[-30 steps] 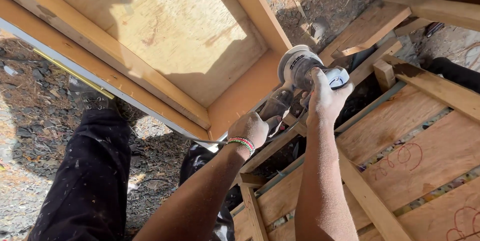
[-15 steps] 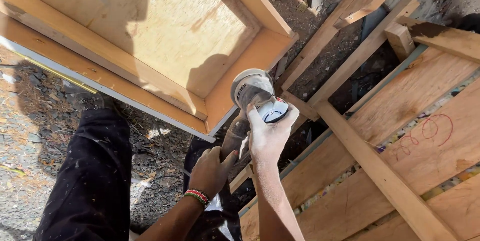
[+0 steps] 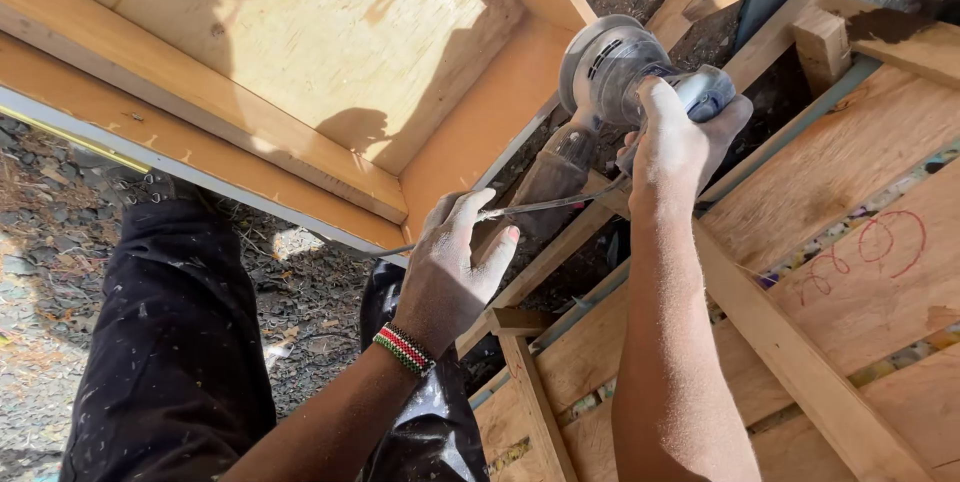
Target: The person uses an electric orbital sander to smooth the edges and interior surfaces of a wooden drawer. They systematically sand the front, sides, and bottom of the drawer while standing in a workshop.
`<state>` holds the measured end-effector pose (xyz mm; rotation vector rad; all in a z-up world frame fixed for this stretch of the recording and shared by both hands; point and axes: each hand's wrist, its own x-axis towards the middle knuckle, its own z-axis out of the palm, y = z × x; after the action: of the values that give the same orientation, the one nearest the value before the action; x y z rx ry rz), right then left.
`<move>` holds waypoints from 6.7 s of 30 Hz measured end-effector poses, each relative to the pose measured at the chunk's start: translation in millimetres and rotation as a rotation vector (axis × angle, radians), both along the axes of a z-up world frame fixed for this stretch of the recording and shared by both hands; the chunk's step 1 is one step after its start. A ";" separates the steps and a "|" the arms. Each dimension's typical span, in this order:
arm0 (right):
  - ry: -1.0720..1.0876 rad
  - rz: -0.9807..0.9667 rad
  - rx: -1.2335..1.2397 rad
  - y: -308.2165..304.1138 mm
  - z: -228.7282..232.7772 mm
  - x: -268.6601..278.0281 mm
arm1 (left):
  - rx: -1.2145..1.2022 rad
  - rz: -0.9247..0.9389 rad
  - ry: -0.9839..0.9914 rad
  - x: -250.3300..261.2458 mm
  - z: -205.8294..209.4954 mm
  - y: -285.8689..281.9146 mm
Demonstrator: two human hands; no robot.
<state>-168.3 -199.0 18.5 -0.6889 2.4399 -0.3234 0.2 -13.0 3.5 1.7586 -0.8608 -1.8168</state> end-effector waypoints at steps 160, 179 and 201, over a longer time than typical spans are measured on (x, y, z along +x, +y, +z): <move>-0.322 -0.062 -0.211 34.6 -41.7 -96.9 | 0.057 0.402 -0.101 34.0 -59.4 42.0; -1.062 -0.756 0.085 372.7 -96.8 -77.7 | 0.762 0.097 0.582 54.6 -114.8 21.4; -0.446 0.174 -0.228 100.9 -63.8 -120.4 | 0.843 0.279 0.494 24.9 -107.5 26.5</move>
<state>-288.7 -98.1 -45.3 -0.8208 1.9255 -0.6195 25.1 13.5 -104.0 1.5858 0.3937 -2.4271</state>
